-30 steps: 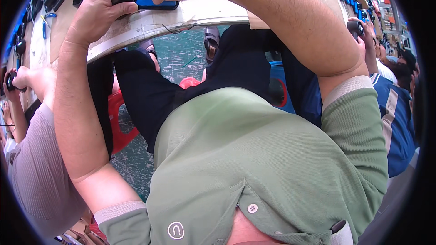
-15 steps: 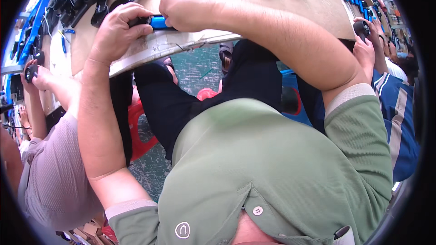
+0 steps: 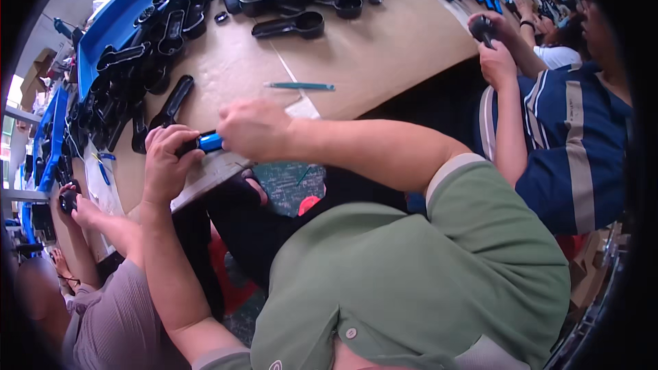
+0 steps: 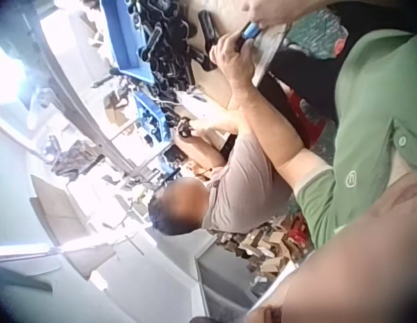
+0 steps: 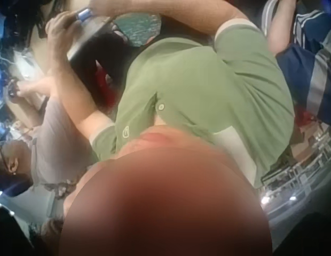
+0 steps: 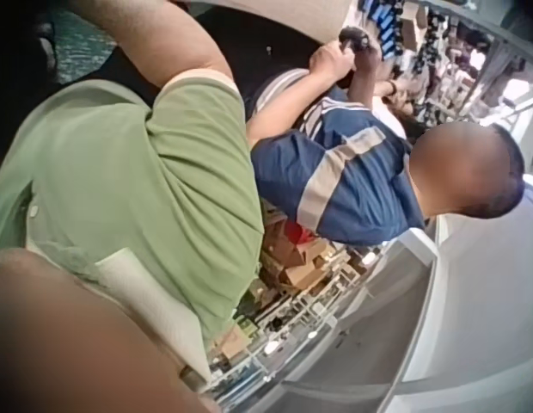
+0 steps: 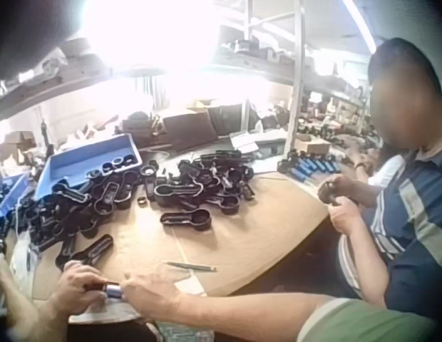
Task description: Assemble plastic components and batteries to form handheld electronic devices at a production station.
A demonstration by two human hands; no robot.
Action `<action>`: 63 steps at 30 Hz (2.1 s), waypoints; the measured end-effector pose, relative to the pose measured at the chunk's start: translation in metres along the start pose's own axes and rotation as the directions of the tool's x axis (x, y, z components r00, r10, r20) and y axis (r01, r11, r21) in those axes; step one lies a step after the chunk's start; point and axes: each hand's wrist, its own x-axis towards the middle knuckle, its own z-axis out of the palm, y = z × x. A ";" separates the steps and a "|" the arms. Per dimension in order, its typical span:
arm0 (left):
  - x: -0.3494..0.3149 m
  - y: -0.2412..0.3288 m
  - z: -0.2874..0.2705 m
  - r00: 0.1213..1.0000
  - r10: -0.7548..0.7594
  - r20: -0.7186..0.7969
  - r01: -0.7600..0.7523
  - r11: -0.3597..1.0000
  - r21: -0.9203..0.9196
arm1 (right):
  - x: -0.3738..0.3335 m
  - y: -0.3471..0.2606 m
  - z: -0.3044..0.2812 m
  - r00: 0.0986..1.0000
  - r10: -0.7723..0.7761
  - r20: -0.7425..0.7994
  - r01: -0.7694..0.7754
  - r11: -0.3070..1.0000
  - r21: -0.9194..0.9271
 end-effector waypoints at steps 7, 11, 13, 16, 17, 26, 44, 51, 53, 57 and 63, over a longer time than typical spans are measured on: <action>-0.009 0.008 0.013 0.991 -0.113 -0.073 0.113 0.994 -0.006 | -0.074 0.086 -0.040 0.862 0.273 -0.428 -0.376 0.909 -0.178; 0.004 0.018 0.026 0.981 -0.147 -0.127 0.142 0.989 -0.050 | -0.057 0.103 -0.034 0.886 0.315 -0.340 -0.368 0.924 -0.105; 0.007 0.021 0.031 0.974 -0.169 -0.151 0.161 0.985 -0.061 | -0.042 0.105 -0.034 0.896 0.329 -0.297 -0.367 0.927 -0.082; 0.021 0.018 0.037 0.975 -0.150 -0.162 0.146 0.989 -0.036 | -0.019 0.112 -0.056 0.882 0.283 -0.376 -0.363 0.918 -0.159; 0.023 0.016 0.036 0.975 -0.146 -0.166 0.143 0.989 -0.029 | -0.010 0.117 -0.063 0.857 0.237 -0.458 -0.370 0.901 -0.226; 0.035 0.010 0.031 0.982 -0.147 -0.117 0.136 0.986 -0.094 | 0.071 0.155 -0.077 0.977 0.194 -0.089 -0.212 0.832 -0.513; 0.033 -0.002 0.029 0.985 -0.154 -0.074 0.136 0.969 -0.207 | -0.063 0.085 -0.033 0.830 0.352 -0.434 -0.141 0.884 0.446; 0.022 0.003 0.028 0.984 -0.163 -0.076 0.145 0.970 -0.196 | -0.051 0.080 -0.037 0.838 0.444 -0.316 -0.136 0.732 0.667; 0.021 0.004 0.027 0.983 -0.166 -0.079 0.149 0.970 -0.193 | -0.048 0.076 -0.037 0.838 0.499 -0.220 -0.163 0.613 0.773; 0.022 0.009 0.025 0.982 -0.174 -0.080 0.158 0.972 -0.176 | -0.048 0.075 -0.030 0.900 0.386 -0.204 -0.280 0.868 0.409; 0.022 0.009 0.025 0.980 -0.187 -0.063 0.172 0.967 -0.188 | -0.045 0.080 -0.024 0.930 0.067 -0.360 -0.151 0.966 -0.211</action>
